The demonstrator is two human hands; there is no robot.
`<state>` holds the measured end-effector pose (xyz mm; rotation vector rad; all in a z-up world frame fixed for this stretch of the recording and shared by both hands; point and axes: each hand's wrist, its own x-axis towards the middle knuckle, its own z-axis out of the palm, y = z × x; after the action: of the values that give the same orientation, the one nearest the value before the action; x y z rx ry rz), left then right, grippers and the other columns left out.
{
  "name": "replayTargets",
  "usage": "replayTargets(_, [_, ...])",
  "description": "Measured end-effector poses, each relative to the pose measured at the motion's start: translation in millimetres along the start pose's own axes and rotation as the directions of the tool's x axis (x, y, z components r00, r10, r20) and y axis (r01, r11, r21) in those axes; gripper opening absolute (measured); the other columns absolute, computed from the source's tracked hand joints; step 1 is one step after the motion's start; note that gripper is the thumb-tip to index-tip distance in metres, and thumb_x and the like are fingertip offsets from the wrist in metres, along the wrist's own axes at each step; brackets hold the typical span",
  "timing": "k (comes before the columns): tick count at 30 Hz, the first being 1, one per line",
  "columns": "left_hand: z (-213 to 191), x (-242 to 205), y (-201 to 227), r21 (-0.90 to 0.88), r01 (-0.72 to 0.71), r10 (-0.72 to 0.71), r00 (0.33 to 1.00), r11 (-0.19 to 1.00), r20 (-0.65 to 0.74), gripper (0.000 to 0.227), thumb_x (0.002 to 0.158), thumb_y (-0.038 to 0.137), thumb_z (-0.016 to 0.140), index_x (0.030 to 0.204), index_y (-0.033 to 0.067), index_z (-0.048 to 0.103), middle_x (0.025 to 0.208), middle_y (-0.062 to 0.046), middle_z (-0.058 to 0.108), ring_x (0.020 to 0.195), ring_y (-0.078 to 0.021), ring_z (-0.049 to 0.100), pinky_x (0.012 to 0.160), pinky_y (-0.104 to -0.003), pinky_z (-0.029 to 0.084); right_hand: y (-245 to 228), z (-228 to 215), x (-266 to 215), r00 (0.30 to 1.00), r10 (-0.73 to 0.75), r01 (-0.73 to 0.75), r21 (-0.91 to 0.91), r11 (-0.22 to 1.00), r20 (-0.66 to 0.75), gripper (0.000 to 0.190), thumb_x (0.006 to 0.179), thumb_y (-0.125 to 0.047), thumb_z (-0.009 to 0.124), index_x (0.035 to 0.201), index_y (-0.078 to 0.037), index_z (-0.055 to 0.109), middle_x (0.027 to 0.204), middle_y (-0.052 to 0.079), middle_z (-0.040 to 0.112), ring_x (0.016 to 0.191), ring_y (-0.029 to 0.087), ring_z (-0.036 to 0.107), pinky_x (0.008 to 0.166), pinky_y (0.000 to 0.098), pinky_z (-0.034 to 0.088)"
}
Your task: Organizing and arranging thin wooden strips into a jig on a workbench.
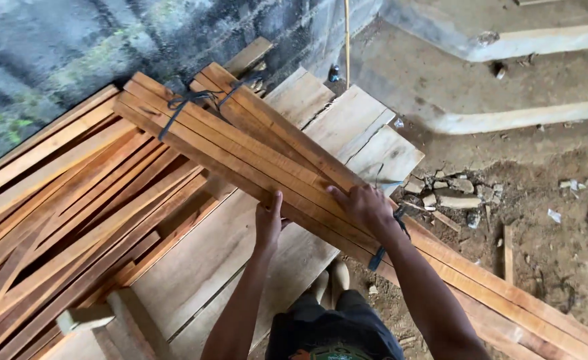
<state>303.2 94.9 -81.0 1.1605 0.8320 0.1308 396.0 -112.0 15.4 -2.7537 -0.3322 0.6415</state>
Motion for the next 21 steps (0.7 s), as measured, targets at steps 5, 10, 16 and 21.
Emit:
replayTargets(5, [8.5, 36.2, -20.9, -0.05, 0.028, -0.026, 0.999, 0.998, 0.039, 0.099, 0.093, 0.059, 0.07, 0.146, -0.0125, 0.027, 0.143, -0.042, 0.034, 0.121, -0.0607, 0.055, 0.097, -0.061, 0.055, 22.9, 24.7, 44.7, 0.998, 0.045, -0.046, 0.023, 0.999, 0.038, 0.089, 0.094, -0.079, 0.036, 0.09, -0.002, 0.08, 0.096, 0.033, 0.074, 0.103, 0.051, 0.072, 0.09, 0.0584, 0.056])
replayTargets(10, [29.6, 85.5, -35.6, 0.032, -0.004, 0.002, 0.998, 0.999, 0.07, 0.093, 0.096, 0.058, 0.068, 0.141, -0.0143, 0.031, 0.134, -0.041, 0.042, 0.118, -0.0556, 0.058, 0.092, -0.06, 0.058, 50.0, 26.3, 77.9, 0.994, 0.098, -0.1, 0.027, 0.995, 0.056, 0.091, 0.092, -0.084, 0.032, 0.096, -0.007, 0.08, 0.099, 0.028, 0.075, 0.104, 0.047, 0.073, 0.089, 0.0566, 0.057])
replayTargets(16, [40.0, 140.2, -49.7, 0.31, -0.158, 0.134, 0.986, 0.938, 0.095, 0.086, 0.095, 0.066, 0.066, 0.131, -0.0117, 0.052, 0.121, -0.036, 0.062, 0.103, -0.043, 0.07, 0.079, -0.047, 0.065, 66.6, 38.9, 119.9, 0.987, 0.149, -0.153, 0.058, 0.987, 0.062, 0.09, 0.092, -0.085, 0.031, 0.095, -0.01, 0.081, 0.102, 0.025, 0.077, 0.103, 0.046, 0.074, 0.088, 0.054, 0.058])
replayTargets(21, [52.6, 156.8, -56.0, 0.802, -0.239, 0.201, 0.968, 0.548, 0.151, 0.047, 0.097, 0.049, 0.058, 0.123, 0.0117, 0.068, 0.122, -0.015, 0.073, 0.105, -0.0372, 0.073, 0.092, -0.05, 0.06, 96.7, 87.9, 176.5, 0.987, 0.125, -0.118, 0.067, 0.991, -0.102, 0.079, 0.093, -0.088, 0.041, 0.115, -0.021, 0.073, 0.117, 0.014, 0.075, 0.115, 0.038, 0.07, 0.093, 0.0513, 0.054])
